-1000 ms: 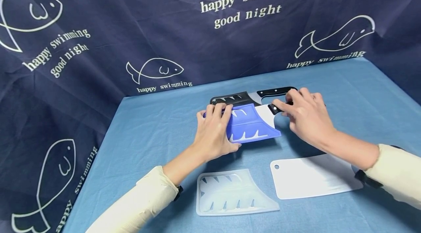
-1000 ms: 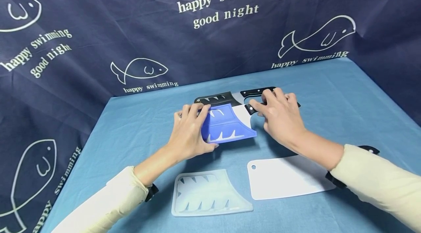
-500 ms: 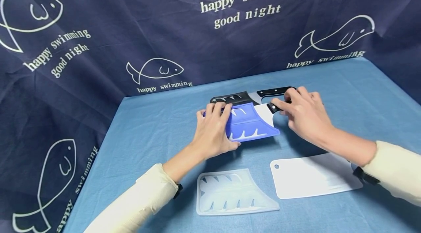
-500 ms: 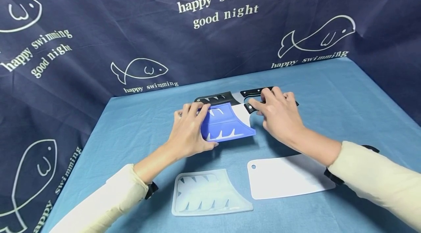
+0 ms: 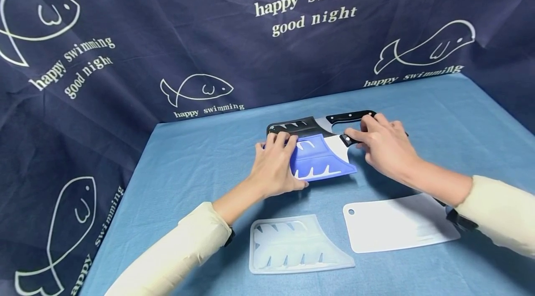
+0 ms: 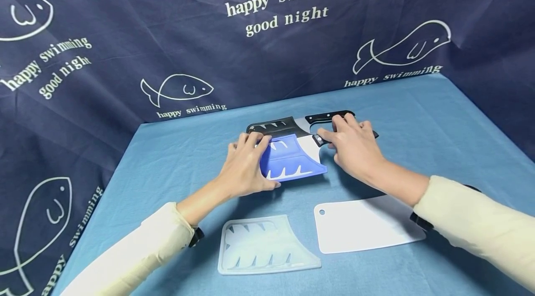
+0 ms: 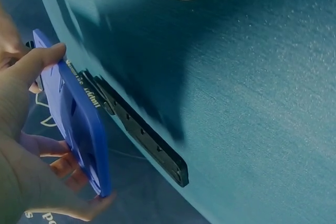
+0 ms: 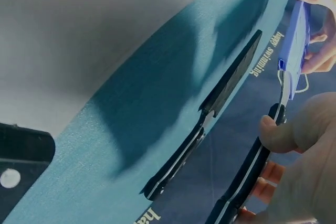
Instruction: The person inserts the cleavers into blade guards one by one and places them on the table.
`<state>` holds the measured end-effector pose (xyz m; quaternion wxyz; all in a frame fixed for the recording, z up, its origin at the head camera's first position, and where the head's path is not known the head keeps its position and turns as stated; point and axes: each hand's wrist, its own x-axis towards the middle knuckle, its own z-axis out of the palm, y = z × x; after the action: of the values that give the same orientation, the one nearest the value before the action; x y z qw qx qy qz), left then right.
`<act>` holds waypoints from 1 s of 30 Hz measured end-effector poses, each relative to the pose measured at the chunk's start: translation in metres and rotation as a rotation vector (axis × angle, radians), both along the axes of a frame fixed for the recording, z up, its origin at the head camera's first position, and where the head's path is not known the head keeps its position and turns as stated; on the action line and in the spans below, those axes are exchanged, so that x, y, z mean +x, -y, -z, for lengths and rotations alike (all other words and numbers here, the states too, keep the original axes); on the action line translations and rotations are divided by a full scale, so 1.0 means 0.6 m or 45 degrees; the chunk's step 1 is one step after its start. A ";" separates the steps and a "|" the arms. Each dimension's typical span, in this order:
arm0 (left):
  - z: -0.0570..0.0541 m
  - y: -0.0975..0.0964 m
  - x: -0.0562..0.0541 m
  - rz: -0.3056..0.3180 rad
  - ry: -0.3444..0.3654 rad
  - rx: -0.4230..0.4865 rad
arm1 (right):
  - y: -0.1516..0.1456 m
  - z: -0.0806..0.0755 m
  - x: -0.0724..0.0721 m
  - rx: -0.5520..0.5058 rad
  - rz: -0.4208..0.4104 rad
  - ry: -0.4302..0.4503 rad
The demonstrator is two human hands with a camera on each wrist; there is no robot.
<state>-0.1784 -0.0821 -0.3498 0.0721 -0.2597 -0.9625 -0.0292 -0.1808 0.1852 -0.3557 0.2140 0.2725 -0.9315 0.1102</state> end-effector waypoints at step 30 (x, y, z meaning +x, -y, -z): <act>0.036 -0.014 -0.029 -0.074 0.480 -0.069 | 0.001 0.036 -0.034 0.012 -0.049 0.480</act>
<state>-0.1961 -0.0740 -0.3714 -0.1157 -0.2235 -0.9666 -0.0493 -0.2011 0.1844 -0.3773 0.0323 0.2657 -0.9503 0.1590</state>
